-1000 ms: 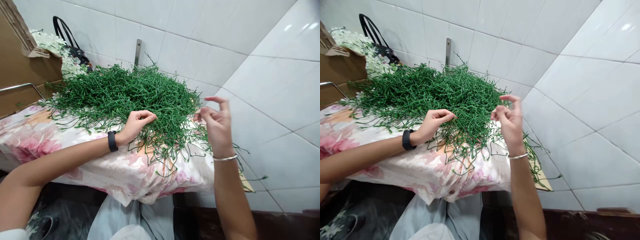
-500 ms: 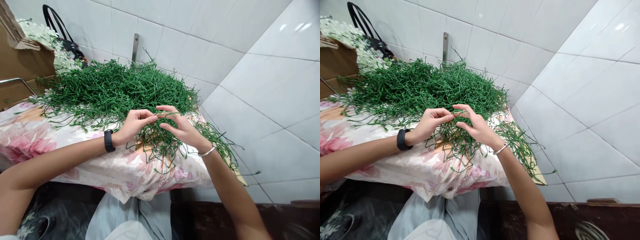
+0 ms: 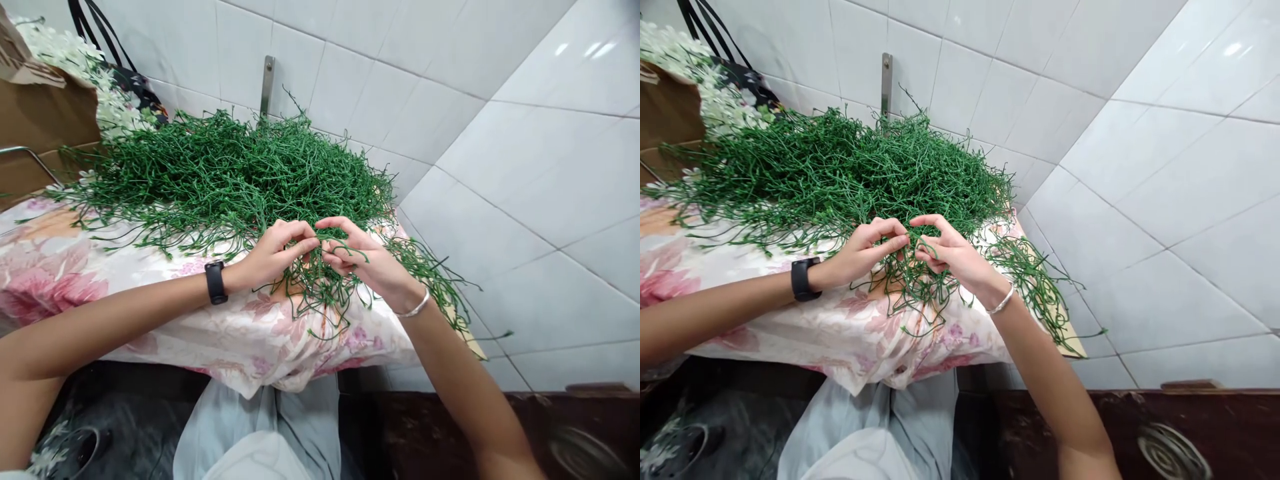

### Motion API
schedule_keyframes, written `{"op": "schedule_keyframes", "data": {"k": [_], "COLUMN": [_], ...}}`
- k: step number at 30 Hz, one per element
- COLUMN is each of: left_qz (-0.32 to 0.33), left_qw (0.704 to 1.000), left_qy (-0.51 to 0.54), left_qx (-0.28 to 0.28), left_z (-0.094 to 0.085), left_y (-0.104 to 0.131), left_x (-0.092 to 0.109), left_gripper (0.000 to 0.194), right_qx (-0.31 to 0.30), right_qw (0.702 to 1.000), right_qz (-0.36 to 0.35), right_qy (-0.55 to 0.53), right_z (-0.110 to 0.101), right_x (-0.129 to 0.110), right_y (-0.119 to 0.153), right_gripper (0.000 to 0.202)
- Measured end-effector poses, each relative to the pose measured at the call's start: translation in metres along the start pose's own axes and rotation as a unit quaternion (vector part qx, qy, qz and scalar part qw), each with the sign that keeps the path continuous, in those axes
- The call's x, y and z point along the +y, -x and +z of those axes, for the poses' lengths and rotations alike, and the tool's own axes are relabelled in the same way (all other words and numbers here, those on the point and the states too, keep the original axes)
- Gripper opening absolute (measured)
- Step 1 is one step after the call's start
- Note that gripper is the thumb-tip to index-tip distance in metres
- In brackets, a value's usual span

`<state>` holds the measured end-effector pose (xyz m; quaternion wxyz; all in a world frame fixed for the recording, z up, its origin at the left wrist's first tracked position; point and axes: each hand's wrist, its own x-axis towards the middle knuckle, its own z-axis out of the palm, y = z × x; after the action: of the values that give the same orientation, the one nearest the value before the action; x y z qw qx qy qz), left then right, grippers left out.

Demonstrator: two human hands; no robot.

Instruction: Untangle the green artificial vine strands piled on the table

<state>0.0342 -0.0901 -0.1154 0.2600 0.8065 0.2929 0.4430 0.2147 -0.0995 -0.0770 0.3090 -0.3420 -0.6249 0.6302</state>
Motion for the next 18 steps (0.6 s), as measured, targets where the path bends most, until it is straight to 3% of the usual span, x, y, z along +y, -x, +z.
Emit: {"op": "schedule_keyframes", "data": {"k": [3,8,18], "left_qz": [0.010,0.006,0.012], "left_qw": [1.000,1.000,0.998], "left_qy": [-0.018,-0.012,0.031], "left_qx": [-0.012,0.016,0.045], "left_z": [0.001,0.006,0.009], "left_y": [0.001,0.003,-0.001], "left_x": [0.002,0.003,0.002], "left_gripper": [0.024,0.026,0.024], "right_qx": [0.041,0.136,0.207], "right_qw": [0.994,0.965,0.946], "right_qz": [0.005,-0.017,-0.051], "right_qy": [-0.098,-0.226,-0.244], "right_z": [0.006,0.018,0.025], "right_x": [0.004,0.007,-0.005], "right_y": [0.000,-0.006,-0.015], "right_gripper": [0.012,0.031,0.037]}}
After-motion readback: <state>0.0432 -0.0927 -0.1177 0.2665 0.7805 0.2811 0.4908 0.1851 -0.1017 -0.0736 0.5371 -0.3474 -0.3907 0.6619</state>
